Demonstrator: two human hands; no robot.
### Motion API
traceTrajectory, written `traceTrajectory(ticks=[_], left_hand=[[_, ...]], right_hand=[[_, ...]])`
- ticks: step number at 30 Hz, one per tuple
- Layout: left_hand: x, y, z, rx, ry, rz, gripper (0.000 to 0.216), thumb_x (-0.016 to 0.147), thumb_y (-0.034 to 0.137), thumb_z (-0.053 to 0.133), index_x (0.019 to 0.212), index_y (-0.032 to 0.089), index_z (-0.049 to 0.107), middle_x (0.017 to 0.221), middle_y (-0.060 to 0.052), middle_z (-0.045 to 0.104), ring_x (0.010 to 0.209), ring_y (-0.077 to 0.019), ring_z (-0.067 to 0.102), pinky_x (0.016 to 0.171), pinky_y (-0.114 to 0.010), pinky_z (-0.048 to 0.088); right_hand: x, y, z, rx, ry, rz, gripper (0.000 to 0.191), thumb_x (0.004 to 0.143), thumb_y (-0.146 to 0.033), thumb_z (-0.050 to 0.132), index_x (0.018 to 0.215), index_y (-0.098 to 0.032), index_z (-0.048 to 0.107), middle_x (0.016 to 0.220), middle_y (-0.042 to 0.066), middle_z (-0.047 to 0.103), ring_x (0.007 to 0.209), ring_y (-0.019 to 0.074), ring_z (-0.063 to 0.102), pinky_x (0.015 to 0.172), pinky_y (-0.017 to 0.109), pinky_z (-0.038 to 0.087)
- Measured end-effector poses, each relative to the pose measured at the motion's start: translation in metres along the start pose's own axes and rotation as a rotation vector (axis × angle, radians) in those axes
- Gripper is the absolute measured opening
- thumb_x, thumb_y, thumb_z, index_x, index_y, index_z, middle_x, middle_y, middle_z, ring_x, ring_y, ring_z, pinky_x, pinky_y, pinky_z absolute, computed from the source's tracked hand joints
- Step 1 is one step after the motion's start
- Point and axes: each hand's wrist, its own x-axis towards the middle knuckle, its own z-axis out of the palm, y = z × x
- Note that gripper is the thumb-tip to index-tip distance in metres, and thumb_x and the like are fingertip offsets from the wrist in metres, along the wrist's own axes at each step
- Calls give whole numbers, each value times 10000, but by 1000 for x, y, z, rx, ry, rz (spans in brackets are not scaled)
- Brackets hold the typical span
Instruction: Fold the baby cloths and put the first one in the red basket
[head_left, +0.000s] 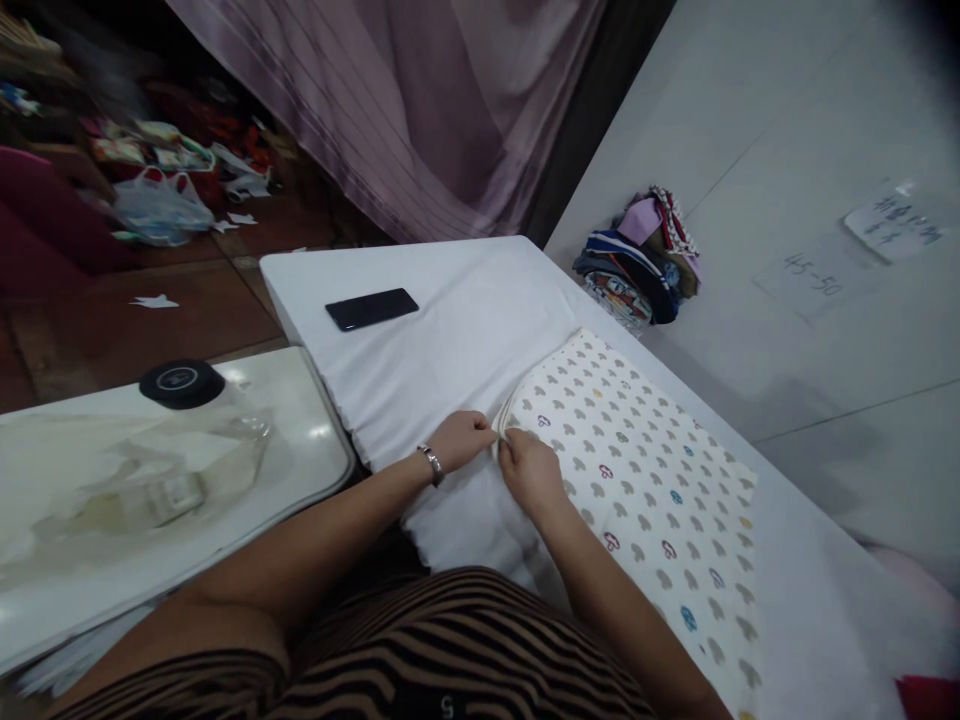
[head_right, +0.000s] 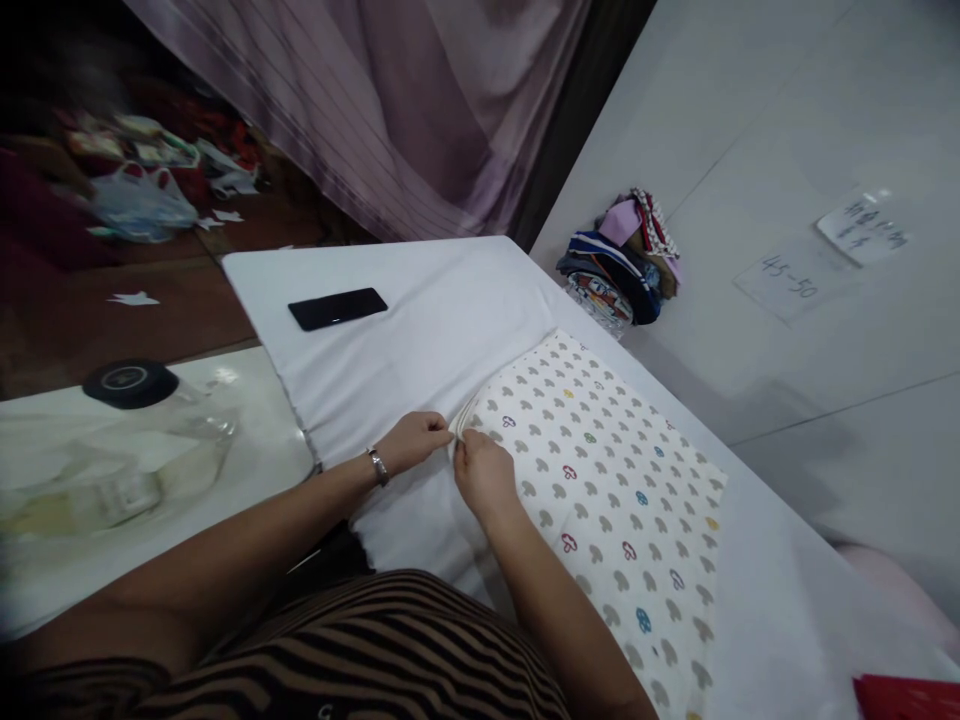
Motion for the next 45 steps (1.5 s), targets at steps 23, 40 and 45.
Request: traceTrajectory(ticks=[23,40,45], left_hand=[[0,-10,4,-30,-48,66,215,685,356,511,715,177,627,566,30,562,568,-123,499,526,-228,349],[-3,-3,1,132,-89,70,314,734,451,497,674,176,635,578,3,573,578,-127,489,519,-233,302],[-3,-6,4,62,-44,47,206,718,334,489,629,179,591,530,19,548,581,-130,502,529,-230,326]], right_hand=[[-5,5,1,237,-9,-32,239,888,-258,394,973,-197,609,813,37,657,721,154,565,649,233,352],[-9,7,-6,173,93,59,254,839,-233,410,962,-196,629,796,34,654,694,155,555,636,244,344],[-7,6,-3,132,75,54,263,842,-238,421,1009,-194,619,813,42,659,686,156,559,633,244,345]])
